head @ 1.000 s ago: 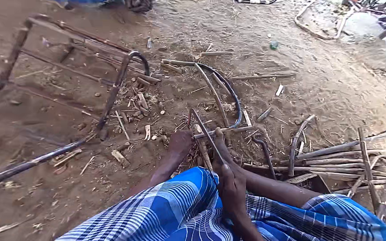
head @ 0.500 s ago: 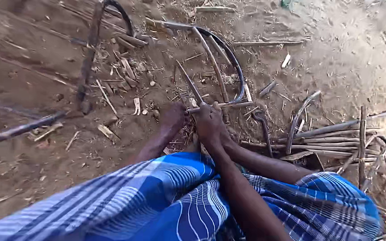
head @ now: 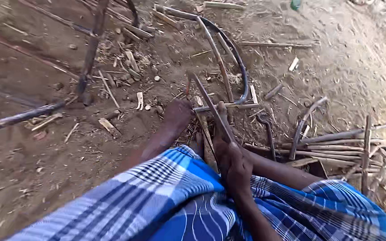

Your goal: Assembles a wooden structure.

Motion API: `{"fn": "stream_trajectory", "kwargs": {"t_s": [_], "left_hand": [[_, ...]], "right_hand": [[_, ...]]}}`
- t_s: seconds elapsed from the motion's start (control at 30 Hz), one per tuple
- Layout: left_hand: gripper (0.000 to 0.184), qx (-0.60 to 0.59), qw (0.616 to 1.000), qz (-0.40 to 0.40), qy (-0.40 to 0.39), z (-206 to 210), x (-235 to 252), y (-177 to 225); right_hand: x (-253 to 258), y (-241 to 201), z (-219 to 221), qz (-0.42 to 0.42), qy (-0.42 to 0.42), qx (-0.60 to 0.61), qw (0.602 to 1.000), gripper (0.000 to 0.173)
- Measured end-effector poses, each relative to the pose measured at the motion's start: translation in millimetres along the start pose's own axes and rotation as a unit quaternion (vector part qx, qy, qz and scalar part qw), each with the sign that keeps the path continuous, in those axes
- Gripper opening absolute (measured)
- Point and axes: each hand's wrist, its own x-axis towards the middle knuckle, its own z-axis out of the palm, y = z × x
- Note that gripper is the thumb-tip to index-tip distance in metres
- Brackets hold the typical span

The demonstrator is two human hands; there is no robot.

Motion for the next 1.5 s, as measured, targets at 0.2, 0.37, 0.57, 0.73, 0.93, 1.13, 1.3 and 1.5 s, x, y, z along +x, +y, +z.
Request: {"fn": "stream_trajectory", "kwargs": {"t_s": [0.2, 0.37, 0.57, 0.73, 0.93, 1.13, 1.3, 1.5], "left_hand": [[0.023, -0.027, 1.0, 0.003, -0.01, 3.3, 3.5, -6.6], [0.022, 0.012, 1.0, -0.005, 0.003, -1.5, 3.3, -0.8], [0.022, -0.021, 0.999, -0.001, -0.032, 1.0, 1.7, -2.2], [0.022, -0.01, 1.0, -0.005, 0.01, -1.5, 8.0, -8.9], [0.021, 0.016, 1.0, -0.004, -0.011, -4.7, 2.7, 2.0], [0.022, 0.012, 1.0, 0.006, -0.005, -1.8, 13.6, -8.0], [0.019, 0.008, 1.0, 0.027, 0.01, 0.7, 5.9, -1.9], [0.019, -0.035, 0.999, -0.008, 0.011, -0.4, 10.6, -9.6]], "right_hand": [[78.5, 2.2, 51.1, -0.039, 0.017, -0.049, 0.998, 0.037], [-2.4, 3.7, 1.4, -0.031, 0.003, -0.038, 0.999, 0.045], [75.7, 1.6, 47.4, -0.046, 0.013, -0.057, 0.997, 0.034], [3.9, 2.1, 5.5, -0.024, -0.002, -0.039, 0.999, 0.043], [78.9, -5.5, 48.5, -0.006, -0.003, -0.055, 0.998, 0.04], [16.8, 10.0, 17.8, -0.046, 0.005, -0.036, 0.998, 0.039], [73.0, 3.7, 42.9, -0.023, 0.001, -0.041, 0.999, 0.035], [12.4, 12.1, 21.7, -0.051, 0.027, -0.056, 0.997, 0.04]]}}
